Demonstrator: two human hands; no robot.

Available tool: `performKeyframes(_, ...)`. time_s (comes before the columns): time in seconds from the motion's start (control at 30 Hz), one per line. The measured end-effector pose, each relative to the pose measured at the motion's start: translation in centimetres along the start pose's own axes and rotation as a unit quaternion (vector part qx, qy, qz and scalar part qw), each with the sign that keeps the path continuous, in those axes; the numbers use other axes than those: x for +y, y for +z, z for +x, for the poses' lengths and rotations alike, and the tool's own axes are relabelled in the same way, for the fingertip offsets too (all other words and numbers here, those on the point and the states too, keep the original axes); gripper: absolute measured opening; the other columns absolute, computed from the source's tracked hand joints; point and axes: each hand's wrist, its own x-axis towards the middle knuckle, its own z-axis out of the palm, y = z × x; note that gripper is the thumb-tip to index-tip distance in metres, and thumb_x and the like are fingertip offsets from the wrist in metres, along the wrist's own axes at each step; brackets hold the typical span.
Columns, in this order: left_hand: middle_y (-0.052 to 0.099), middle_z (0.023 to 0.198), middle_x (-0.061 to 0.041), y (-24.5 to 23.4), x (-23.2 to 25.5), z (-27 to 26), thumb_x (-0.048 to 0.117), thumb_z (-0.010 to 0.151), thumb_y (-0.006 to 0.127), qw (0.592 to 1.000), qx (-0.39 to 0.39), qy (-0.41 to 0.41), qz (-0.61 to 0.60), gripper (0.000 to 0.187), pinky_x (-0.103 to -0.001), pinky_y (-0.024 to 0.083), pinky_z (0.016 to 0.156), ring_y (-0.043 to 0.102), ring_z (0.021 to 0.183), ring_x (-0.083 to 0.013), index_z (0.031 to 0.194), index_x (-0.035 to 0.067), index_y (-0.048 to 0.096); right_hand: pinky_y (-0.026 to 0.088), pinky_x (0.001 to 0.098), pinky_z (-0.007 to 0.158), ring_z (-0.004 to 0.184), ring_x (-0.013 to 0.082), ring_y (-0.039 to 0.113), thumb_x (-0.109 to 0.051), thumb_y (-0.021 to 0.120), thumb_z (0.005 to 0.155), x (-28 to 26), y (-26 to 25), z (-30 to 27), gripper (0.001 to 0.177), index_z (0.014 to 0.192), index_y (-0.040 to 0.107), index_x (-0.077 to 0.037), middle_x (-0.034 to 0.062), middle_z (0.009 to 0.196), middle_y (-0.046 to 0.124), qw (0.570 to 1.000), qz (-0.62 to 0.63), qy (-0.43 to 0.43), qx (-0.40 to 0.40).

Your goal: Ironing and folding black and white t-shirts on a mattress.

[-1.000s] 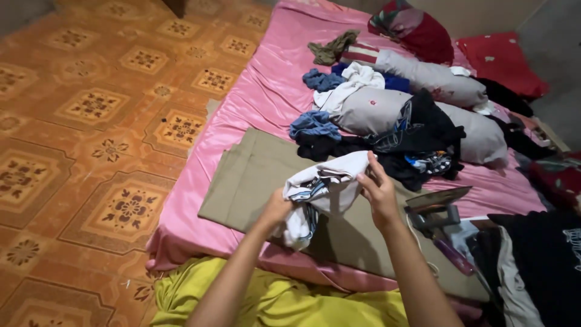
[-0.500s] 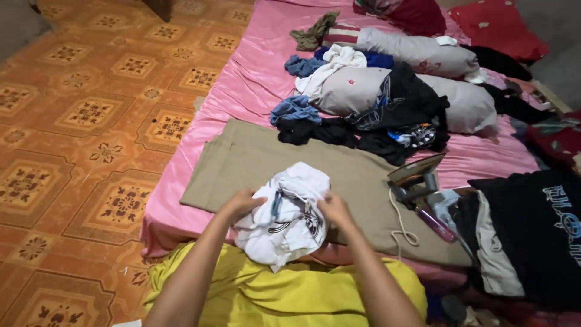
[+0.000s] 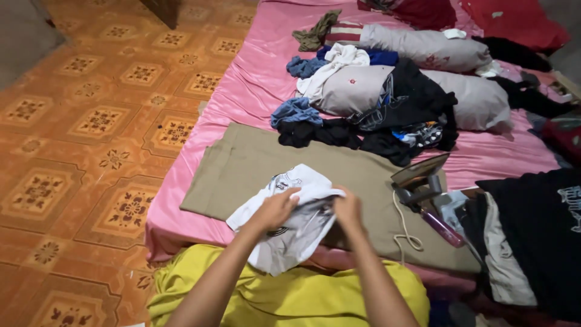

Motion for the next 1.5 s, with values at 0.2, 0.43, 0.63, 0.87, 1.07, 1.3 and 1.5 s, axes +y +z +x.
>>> performKeyframes(0.2,0.073,0.122,-0.015,1.5,0.1,-3.1,0.053,0.089,0.063,0.967,-0.188,0.081,0.150,0.049,-0.049,0.041,0.101,0.065,0.117,-0.0336,0.114,0.013,0.075,0.054,0.0347,0.085,0.098,0.0248,0.071,-0.006,0.057,0.091,8.6,-7.1,-0.2,0.032,0.117,0.074,-0.001,0.0150,0.108,0.077,0.976,0.111,0.186,0.004)
performKeyframes(0.43,0.054,0.141,-0.026,3.5,-1.6,-7.1,0.047,0.082,0.075,0.960,-0.109,0.202,0.163,0.052,-0.048,0.038,0.110,0.050,0.132,-0.0408,0.124,0.017,0.073,0.048,0.0422,0.097,0.113,0.0376,0.064,-0.012,0.062,0.086,9.0,-6.2,-2.1,0.047,0.131,0.064,0.003,0.0243,0.121,0.068,1.000,-0.004,0.001,0.026)
performKeyframes(0.63,0.034,0.159,-0.022,-0.1,-2.2,-9.2,0.049,0.085,0.072,0.947,0.044,0.004,0.318,0.075,-0.061,0.030,0.107,0.036,0.143,-0.0378,0.151,0.028,0.046,0.048,0.0478,0.101,0.119,0.0449,0.060,-0.029,0.079,0.078,4.2,-7.1,-3.0,0.068,0.137,0.059,-0.002,0.0284,0.126,0.064,0.977,-0.198,0.068,-0.031)
performKeyframes(0.87,0.042,0.154,-0.021,-3.0,-6.3,-9.8,0.049,0.085,0.070,0.931,0.131,-0.066,0.335,0.073,-0.056,0.034,0.109,0.038,0.142,-0.0343,0.146,0.015,0.050,0.047,0.0502,0.106,0.124,0.0416,0.057,-0.025,0.077,0.078,-3.5,-9.2,-7.6,0.063,0.137,0.061,-0.011,0.0193,0.134,0.060,0.946,-0.255,-0.184,-0.076)
performKeyframes(1.07,0.069,0.116,-0.010,-3.1,-7.6,-9.2,0.018,0.090,0.064,0.941,0.177,0.002,0.289,0.023,-0.046,0.049,0.092,0.063,0.111,-0.0302,0.111,0.013,0.072,0.044,0.0506,0.102,0.122,0.0413,0.052,-0.029,0.090,0.063,-10.6,-3.5,-15.1,0.083,0.139,0.058,-0.020,0.0211,0.137,0.050,0.843,-0.250,-0.327,-0.347)
performKeyframes(1.3,0.067,0.112,-0.017,-4.7,-7.0,-9.4,0.001,0.088,0.058,0.961,0.158,0.092,0.207,0.029,-0.046,0.055,0.088,0.067,0.103,-0.0355,0.115,0.004,0.069,0.040,0.0560,0.090,0.114,0.0383,0.053,-0.028,0.083,0.064,-10.6,-0.7,-16.7,0.053,0.114,0.068,-0.018,0.0197,0.132,0.054,0.786,-0.335,-0.437,-0.283)
performKeyframes(1.5,0.064,0.120,-0.027,-2.3,0.2,-13.0,0.008,0.067,0.077,0.951,0.018,0.274,0.139,0.047,-0.049,0.052,0.091,0.064,0.108,-0.0453,0.112,0.000,0.066,0.053,0.0414,0.086,0.102,0.0301,0.066,-0.006,0.071,0.082,-8.1,-1.1,-14.5,0.017,0.099,0.070,-0.008,0.0097,0.109,0.068,0.878,-0.193,-0.361,-0.246)
